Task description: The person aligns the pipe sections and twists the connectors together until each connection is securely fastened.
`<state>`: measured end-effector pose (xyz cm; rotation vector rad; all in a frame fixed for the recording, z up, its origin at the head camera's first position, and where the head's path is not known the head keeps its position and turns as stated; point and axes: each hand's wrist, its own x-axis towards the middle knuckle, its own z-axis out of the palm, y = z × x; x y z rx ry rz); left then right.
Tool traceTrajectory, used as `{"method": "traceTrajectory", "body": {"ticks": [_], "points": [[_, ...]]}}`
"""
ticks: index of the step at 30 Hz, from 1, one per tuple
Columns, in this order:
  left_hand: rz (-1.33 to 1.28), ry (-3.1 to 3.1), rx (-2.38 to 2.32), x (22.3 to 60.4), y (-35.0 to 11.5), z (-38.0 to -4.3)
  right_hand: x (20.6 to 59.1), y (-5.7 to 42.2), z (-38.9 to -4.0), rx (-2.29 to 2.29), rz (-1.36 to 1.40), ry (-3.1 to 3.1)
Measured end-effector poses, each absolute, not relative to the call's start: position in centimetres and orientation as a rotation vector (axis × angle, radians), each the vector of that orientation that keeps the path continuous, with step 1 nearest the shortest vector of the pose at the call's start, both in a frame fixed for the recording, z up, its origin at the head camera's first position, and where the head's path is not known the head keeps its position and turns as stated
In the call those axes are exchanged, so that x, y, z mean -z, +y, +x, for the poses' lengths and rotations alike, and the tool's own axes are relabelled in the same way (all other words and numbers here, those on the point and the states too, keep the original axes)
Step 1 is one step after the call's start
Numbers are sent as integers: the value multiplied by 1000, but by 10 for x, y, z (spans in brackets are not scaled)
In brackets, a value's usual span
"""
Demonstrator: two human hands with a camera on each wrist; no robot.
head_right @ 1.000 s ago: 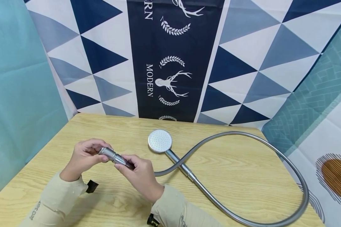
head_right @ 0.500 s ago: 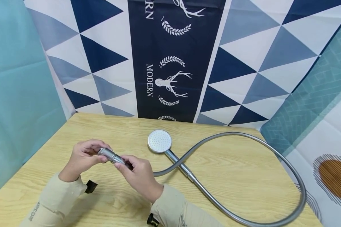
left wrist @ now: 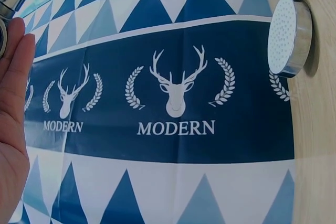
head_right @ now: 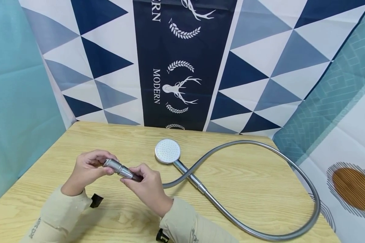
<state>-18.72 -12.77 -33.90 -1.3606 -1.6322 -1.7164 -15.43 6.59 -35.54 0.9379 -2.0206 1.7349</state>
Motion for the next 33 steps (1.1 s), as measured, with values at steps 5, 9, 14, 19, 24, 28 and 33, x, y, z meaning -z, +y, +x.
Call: {"method": "traceTrajectory", "body": {"ticks": [5,9,14,19,24,28,33], "points": [[-1333,-1648,1722,339,-128,-186,355,66,-155,-1767,925,-2028],[-1327,-1646,1726,339,-128,-186,355,67,-155,-1792,923,-2050],[-1326,-1647,1729,340,-128,-186,354,68,-156,-1808,914,-2079],[-1317,-1659,1725,340,-129,-186,353,68,-156,-1819,910,-2100],[-1325,-1658,1719,340,-129,-187,352,69,-156,-1828,909,-2115],[-1339,-1645,1713,340,-128,-187,352,69,-156,-1831,913,-2124],[-1339,-1646,1710,340,-128,-186,352,70,-155,-1803,924,-2139]]}}
